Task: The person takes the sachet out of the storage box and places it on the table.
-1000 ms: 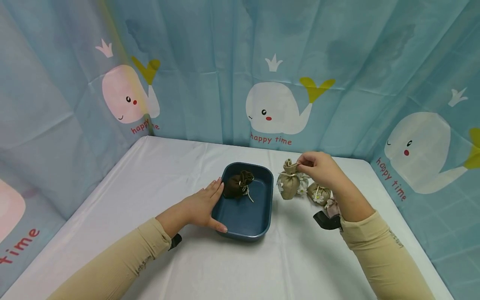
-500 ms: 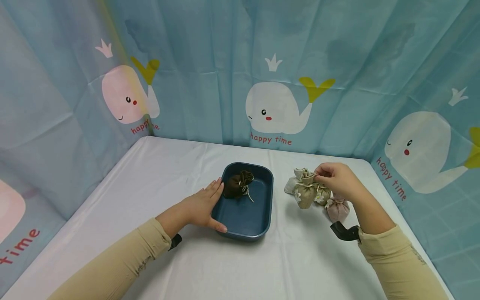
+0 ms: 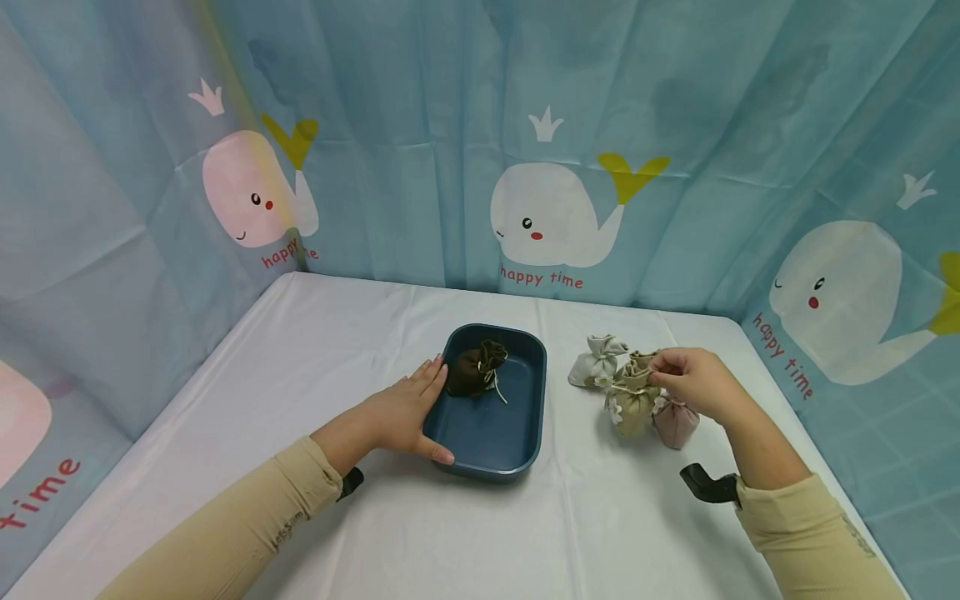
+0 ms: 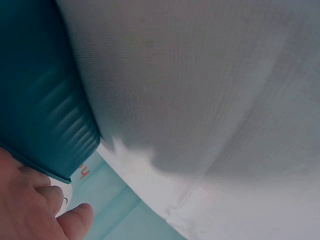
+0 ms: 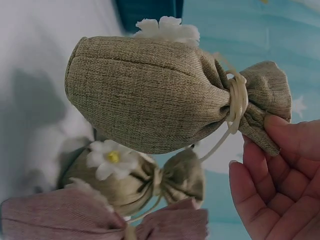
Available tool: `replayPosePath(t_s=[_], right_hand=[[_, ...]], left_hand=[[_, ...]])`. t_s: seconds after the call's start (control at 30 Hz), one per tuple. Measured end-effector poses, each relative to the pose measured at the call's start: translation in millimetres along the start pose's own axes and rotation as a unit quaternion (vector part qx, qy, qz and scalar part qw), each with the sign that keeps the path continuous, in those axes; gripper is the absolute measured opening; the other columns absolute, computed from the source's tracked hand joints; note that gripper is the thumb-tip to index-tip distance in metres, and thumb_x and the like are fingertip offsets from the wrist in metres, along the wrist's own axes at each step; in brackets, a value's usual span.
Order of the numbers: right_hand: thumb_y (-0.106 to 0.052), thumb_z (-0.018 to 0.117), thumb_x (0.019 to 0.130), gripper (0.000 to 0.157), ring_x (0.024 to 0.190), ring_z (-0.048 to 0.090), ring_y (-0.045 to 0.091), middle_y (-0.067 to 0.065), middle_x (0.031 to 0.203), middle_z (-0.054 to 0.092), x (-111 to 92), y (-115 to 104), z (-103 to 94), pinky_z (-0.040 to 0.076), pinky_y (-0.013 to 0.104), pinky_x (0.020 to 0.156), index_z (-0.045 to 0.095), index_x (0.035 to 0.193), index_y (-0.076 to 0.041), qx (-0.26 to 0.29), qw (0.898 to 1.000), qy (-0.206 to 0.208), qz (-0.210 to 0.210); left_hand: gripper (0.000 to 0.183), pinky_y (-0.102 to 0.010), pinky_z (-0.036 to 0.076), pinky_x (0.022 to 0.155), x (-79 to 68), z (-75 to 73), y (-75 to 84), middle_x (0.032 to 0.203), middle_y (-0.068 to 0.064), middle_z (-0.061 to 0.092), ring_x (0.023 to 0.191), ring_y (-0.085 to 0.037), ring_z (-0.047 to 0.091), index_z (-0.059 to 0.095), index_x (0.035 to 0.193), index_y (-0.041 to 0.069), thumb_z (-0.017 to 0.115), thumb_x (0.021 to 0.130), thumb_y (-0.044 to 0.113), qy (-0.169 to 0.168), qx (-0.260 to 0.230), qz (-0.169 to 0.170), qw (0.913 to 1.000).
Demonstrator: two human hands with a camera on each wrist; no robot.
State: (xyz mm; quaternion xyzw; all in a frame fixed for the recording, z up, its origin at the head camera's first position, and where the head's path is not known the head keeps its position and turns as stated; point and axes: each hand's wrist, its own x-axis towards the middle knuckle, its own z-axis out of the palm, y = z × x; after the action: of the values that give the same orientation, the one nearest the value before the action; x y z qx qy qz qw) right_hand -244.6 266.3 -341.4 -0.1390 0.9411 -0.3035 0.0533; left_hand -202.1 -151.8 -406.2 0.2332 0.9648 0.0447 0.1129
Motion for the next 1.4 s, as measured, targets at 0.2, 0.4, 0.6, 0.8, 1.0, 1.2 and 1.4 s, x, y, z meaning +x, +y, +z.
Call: replayPosePath(t_s=[0.2, 0.4, 0.6, 0.8, 1.0, 1.2, 1.4], right_hand=[[-0.012, 0.059, 0.088, 0.009, 0.064, 0.049, 0.018, 0.006, 0.072, 0.058, -2.6, 10.6, 2.6, 0.043, 0.029, 0.053, 0.063, 0.085, -0.004, -0.002, 1.000, 0.002, -0.003], [-0.013, 0.061, 0.088, 0.010, 0.068, 0.049, 0.016, 0.007, 0.075, 0.060, -5.0, 16.1, 3.4, 0.042, 0.031, 0.059, 0.064, 0.084, -0.005, -0.011, 1.000, 0.007, -0.001], [-0.012, 0.060, 0.087, 0.009, 0.070, 0.051, 0.017, 0.009, 0.077, 0.062, -6.2, 22.7, 4.8, 0.042, 0.031, 0.061, 0.065, 0.084, -0.004, -0.014, 1.000, 0.007, 0.013], [-0.012, 0.061, 0.087, 0.009, 0.070, 0.051, 0.016, 0.008, 0.077, 0.062, -6.4, 24.3, 6.9, 0.042, 0.031, 0.061, 0.066, 0.083, -0.006, -0.030, 0.999, 0.005, 0.022], [-0.013, 0.062, 0.087, 0.009, 0.069, 0.052, 0.016, 0.006, 0.076, 0.062, -4.8, 23.7, 8.6, 0.042, 0.031, 0.060, 0.065, 0.082, -0.006, -0.043, 0.999, -0.004, 0.023], [-0.014, 0.063, 0.086, 0.009, 0.071, 0.054, 0.016, 0.006, 0.078, 0.063, -2.9, 21.6, 9.8, 0.044, 0.031, 0.061, 0.064, 0.083, -0.005, -0.035, 0.999, -0.022, 0.030], [-0.016, 0.067, 0.083, 0.013, 0.073, 0.057, 0.015, 0.003, 0.080, 0.064, -4.0, 20.0, 7.5, 0.047, 0.032, 0.063, 0.065, 0.089, -0.004, -0.034, 0.999, -0.026, 0.029]], left_hand=[[0.135, -0.046, 0.019, 0.109, 0.3, -0.4, 0.2, 0.153, -0.008, -0.009, 0.140, -0.023, -0.005, 0.000, 0.147, 0.006, 0.044, 0.052, 0.090, -0.002, -0.002, -0.004, 1.0000], [0.135, -0.046, 0.018, 0.109, 0.5, -0.4, 0.7, 0.153, -0.008, -0.010, 0.139, -0.022, -0.007, -0.001, 0.147, 0.006, 0.045, 0.052, 0.089, -0.004, -0.004, -0.007, 1.0000], [0.135, -0.045, 0.019, 0.109, 0.0, -0.5, 1.1, 0.153, -0.008, -0.009, 0.139, -0.021, -0.007, 0.000, 0.147, 0.006, 0.044, 0.051, 0.090, -0.003, -0.005, -0.006, 1.0000], [0.135, -0.046, 0.019, 0.108, -0.9, -1.8, 1.3, 0.153, -0.009, -0.009, 0.140, -0.023, -0.005, 0.001, 0.147, 0.005, 0.043, 0.051, 0.090, -0.001, -0.007, -0.004, 1.0000], [0.135, -0.046, 0.019, 0.108, -1.0, -2.7, 1.2, 0.153, -0.009, -0.009, 0.139, -0.023, -0.006, 0.000, 0.147, 0.005, 0.042, 0.051, 0.091, -0.001, -0.006, -0.002, 1.0000], [0.134, -0.046, 0.019, 0.108, -0.6, -1.5, 0.8, 0.153, -0.009, -0.009, 0.140, -0.024, -0.005, 0.000, 0.147, 0.005, 0.044, 0.052, 0.090, 0.000, -0.007, -0.001, 1.0000], [0.134, -0.046, 0.019, 0.108, -0.4, -0.8, 0.4, 0.153, -0.009, -0.009, 0.140, -0.024, -0.005, 0.000, 0.147, 0.005, 0.044, 0.053, 0.089, 0.001, -0.006, 0.000, 1.0000]])
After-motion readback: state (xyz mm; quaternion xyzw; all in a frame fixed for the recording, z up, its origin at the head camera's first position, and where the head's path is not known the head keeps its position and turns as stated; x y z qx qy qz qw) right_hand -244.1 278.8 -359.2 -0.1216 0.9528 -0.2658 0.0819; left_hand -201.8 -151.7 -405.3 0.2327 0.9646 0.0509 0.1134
